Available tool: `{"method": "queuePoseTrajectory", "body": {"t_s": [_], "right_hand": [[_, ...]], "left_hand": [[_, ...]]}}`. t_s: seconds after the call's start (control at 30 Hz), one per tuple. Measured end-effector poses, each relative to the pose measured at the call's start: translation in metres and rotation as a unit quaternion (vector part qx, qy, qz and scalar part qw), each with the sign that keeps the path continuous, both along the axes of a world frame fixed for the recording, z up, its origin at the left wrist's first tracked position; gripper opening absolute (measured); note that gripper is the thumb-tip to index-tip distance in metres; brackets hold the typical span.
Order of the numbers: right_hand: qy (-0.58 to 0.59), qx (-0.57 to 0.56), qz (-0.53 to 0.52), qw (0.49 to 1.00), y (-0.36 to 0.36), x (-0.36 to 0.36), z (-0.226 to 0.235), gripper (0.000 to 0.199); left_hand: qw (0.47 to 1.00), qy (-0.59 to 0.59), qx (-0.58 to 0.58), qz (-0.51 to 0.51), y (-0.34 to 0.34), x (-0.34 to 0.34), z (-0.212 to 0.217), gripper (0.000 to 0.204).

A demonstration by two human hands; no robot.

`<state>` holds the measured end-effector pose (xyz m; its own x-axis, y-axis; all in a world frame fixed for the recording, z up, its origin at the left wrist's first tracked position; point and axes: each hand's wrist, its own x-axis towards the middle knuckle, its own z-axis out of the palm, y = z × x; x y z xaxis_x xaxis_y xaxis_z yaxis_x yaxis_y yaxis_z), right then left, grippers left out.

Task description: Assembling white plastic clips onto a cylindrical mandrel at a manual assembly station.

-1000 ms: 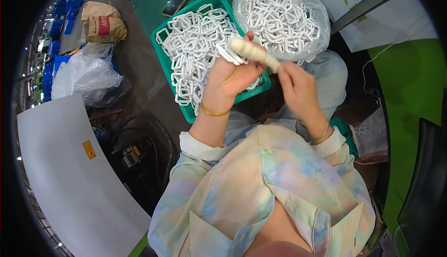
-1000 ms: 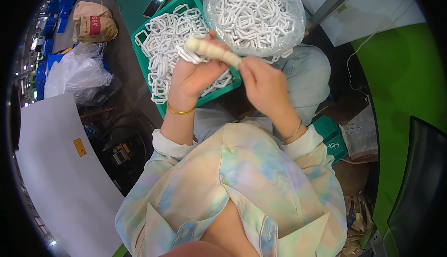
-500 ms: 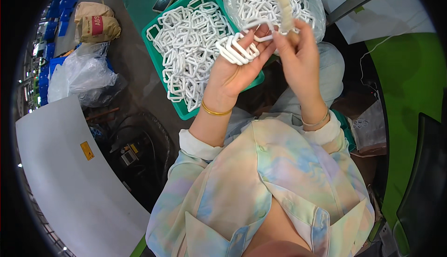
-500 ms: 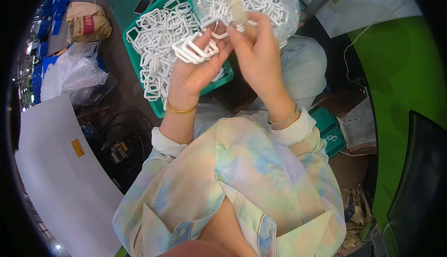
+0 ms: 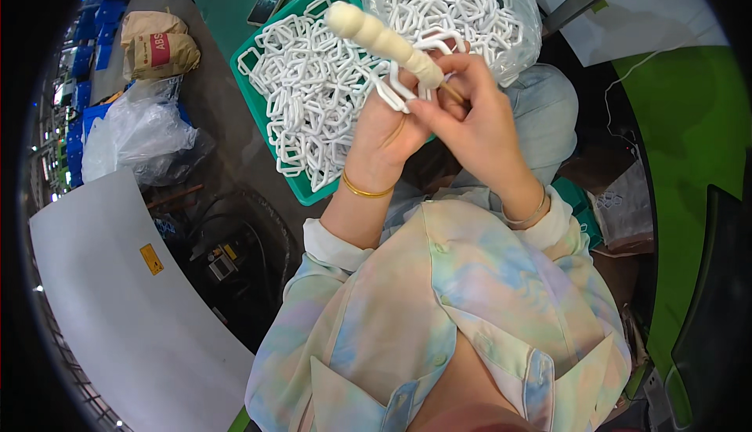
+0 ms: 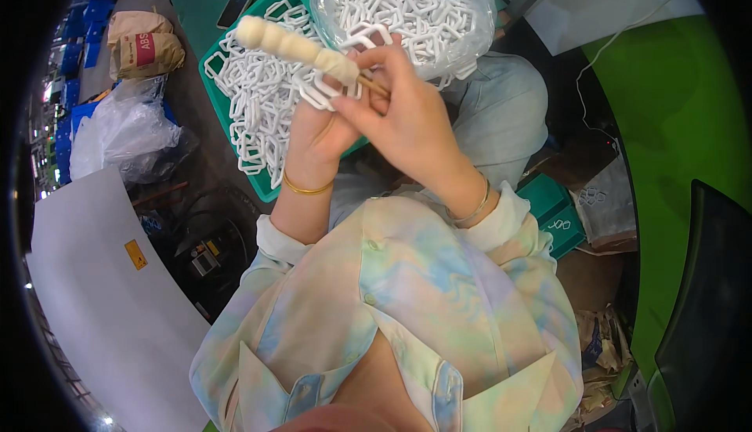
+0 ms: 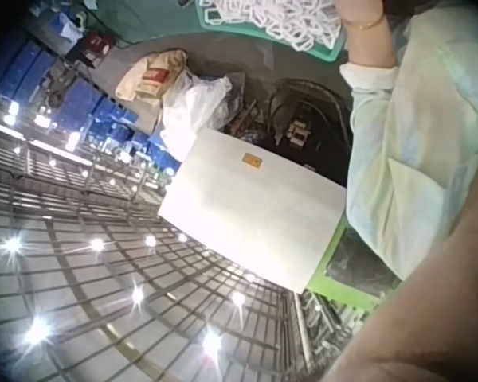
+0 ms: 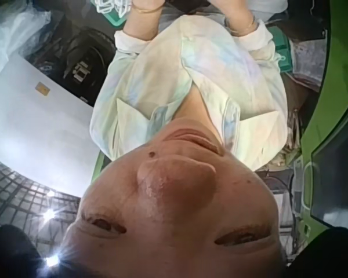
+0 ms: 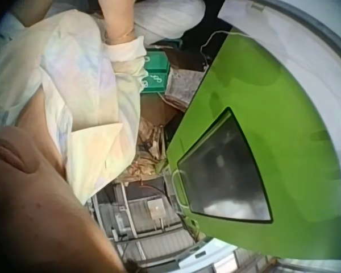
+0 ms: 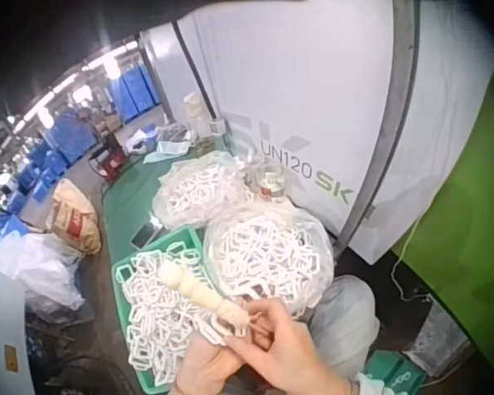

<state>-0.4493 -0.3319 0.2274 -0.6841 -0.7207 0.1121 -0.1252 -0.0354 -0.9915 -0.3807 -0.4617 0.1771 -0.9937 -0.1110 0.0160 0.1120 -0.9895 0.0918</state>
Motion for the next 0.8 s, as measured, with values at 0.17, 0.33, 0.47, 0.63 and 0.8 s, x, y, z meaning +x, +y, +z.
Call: {"method": "queuePoseTrajectory", "body": {"t_s": [0.17, 0.33, 0.47, 0.63, 0.8], "right_hand": [[-0.108, -0.07, -0.135, 0.982, 0.012, -0.027, -0.012, 0.02], [0.044, 0.069, -0.056, 0.995, 0.03, -0.02, -0.025, 0.018], [0.041, 0.124, -0.101, 0.986, 0.038, -0.033, -0.026, 0.026], [0.101, 0.131, 0.036, 0.986, 0.039, -0.008, -0.007, 0.02], [0.047, 0.124, 0.085, 0.988, 0.05, -0.019, -0.01, 0.015]], "left_hand": [[0.981, -0.153, -0.043, 0.109, 0.013, -0.01, 0.033, 0.035], [0.987, -0.12, 0.01, 0.107, 0.005, -0.006, 0.026, 0.034], [0.987, -0.109, 0.02, 0.113, 0.01, -0.009, 0.032, 0.035], [0.994, -0.063, 0.04, 0.079, 0.006, -0.014, 0.031, 0.041], [0.991, -0.098, 0.052, 0.075, 0.001, -0.022, 0.038, 0.041]]}}
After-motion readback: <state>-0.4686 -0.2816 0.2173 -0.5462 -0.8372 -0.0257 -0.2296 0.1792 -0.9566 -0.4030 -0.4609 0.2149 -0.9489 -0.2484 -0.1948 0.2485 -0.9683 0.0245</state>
